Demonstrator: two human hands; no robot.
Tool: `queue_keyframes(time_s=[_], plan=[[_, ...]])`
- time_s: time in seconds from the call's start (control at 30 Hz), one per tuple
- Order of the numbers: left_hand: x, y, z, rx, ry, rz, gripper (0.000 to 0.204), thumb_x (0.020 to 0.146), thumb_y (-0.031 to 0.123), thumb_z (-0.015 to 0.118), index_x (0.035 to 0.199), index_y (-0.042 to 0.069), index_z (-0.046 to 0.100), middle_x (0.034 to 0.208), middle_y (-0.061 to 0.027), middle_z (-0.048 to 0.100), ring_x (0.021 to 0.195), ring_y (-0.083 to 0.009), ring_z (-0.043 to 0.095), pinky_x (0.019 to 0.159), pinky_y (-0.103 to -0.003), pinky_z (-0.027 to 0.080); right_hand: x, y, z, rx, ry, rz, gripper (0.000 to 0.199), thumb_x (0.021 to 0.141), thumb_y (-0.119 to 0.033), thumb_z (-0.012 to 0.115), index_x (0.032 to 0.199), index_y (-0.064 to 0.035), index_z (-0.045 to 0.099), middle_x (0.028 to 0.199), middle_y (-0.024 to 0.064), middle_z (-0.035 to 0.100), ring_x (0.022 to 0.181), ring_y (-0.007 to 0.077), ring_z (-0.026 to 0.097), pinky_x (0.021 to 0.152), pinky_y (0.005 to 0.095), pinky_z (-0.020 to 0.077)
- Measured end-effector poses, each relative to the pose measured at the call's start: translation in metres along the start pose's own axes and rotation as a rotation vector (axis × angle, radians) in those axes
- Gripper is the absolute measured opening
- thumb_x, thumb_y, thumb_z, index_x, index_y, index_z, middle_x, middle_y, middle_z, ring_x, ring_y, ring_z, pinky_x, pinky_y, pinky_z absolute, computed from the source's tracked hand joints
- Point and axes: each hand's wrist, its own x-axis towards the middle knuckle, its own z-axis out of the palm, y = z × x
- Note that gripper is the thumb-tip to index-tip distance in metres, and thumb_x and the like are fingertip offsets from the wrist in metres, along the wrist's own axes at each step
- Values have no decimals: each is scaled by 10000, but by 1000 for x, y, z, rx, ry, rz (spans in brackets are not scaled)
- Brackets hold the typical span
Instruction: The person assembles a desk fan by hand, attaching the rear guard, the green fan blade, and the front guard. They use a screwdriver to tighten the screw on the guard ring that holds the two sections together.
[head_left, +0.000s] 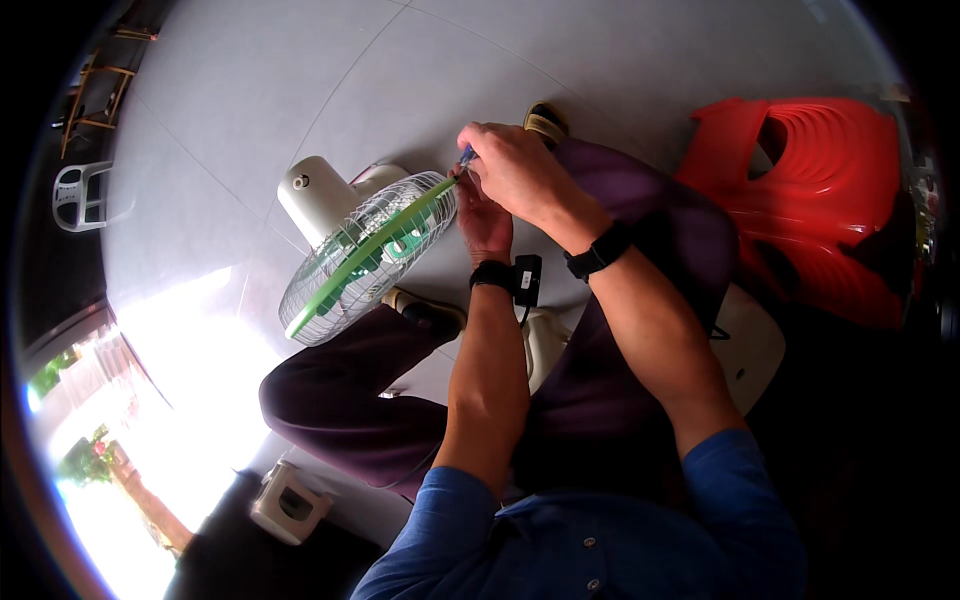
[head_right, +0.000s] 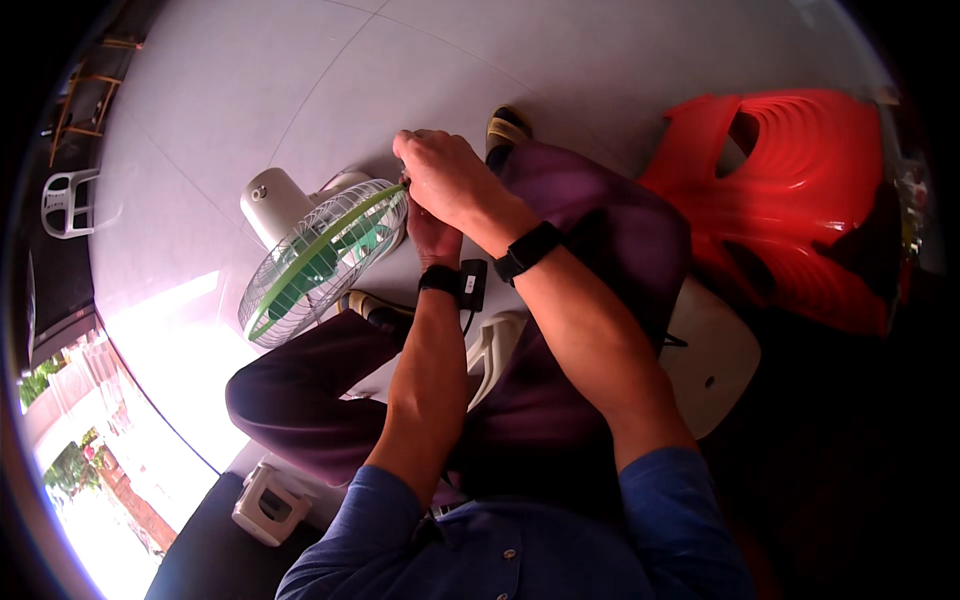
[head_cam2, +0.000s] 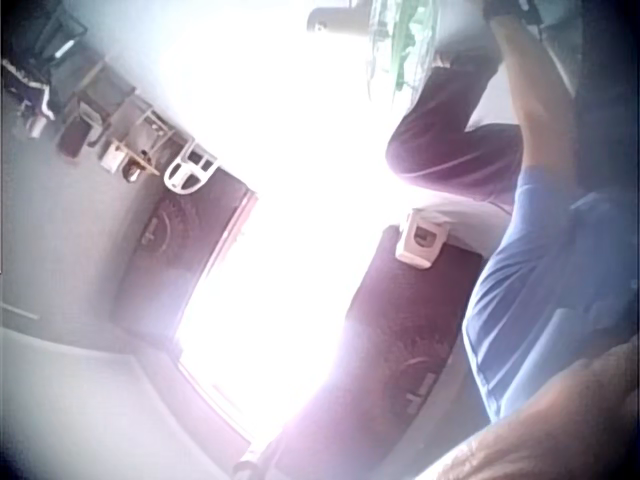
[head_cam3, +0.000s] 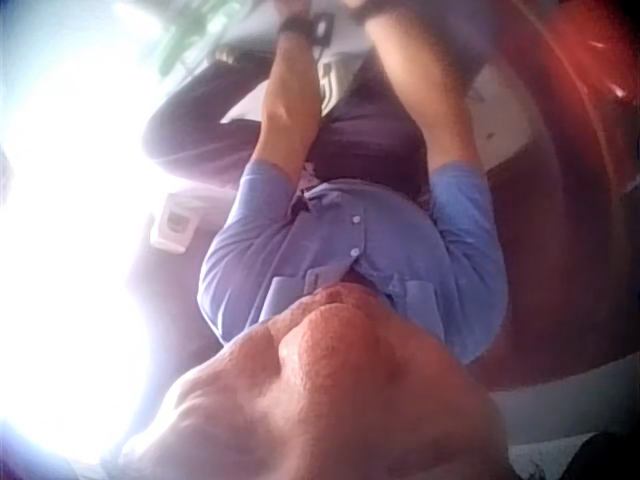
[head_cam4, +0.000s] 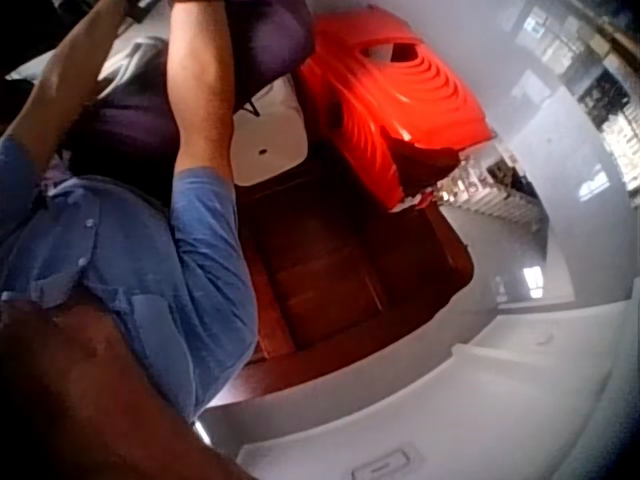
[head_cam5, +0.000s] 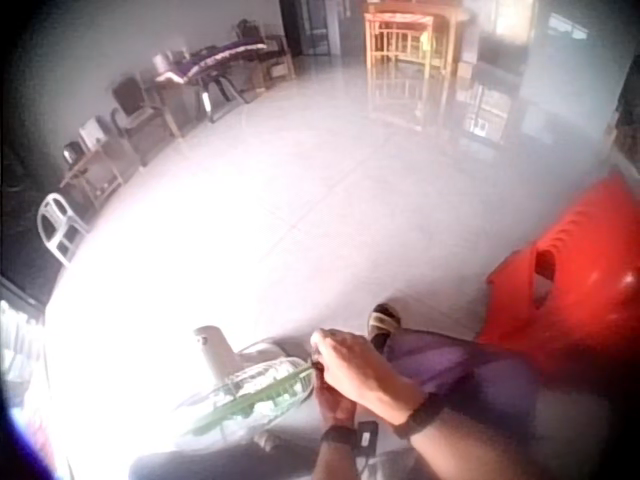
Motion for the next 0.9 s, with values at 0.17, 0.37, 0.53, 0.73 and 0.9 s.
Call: queue_keyframes(time_s=[0.17,0.37,0.53,0.73,0.9], plan=[[3,-1,-6,-66,-10,-42,327,1070,307,518,1359,192,618,1402,17,630,1346,-197,531,1174,-438,367,2,0,3,-50,-19,-41,197,867,12,622,1064,13,631,981,190,711,916,381,690,809,452,548],[-4,-1,1,-75,-22,-87,347,1084,346,483,1359,172,601,1441,-31,581,1347,-234,519,1161,-445,381,1,-5,5,-42,-21,-163,208,833,46,629,1037,6,632,970,163,713,913,368,693,800,438,558],[-4,1,1,-46,-44,-120,389,1087,370,470,1408,164,543,1471,-60,546,1361,-255,502,1159,-453,383,4,-4,7,-95,-15,-158,180,823,49,620,999,11,624,945,168,708,893,364,696,771,442,562],[-3,0,2,-46,-60,-138,447,1079,398,480,1431,125,517,1466,-71,547,1363,-264,499,1158,-451,386,3,-15,4,-299,-26,-49,68,878,-63,610,907,-5,591,836,176,690,780,357,706,668,478,561],[-6,-2,7,-66,-92,-123,452,1077,385,491,1429,104,513,1461,-87,551,1360,-266,501,1162,-454,381,-1,-20,7,-353,-66,37,140,901,-125,618,967,-17,558,812,171,674,738,369,708,605,490,562]])
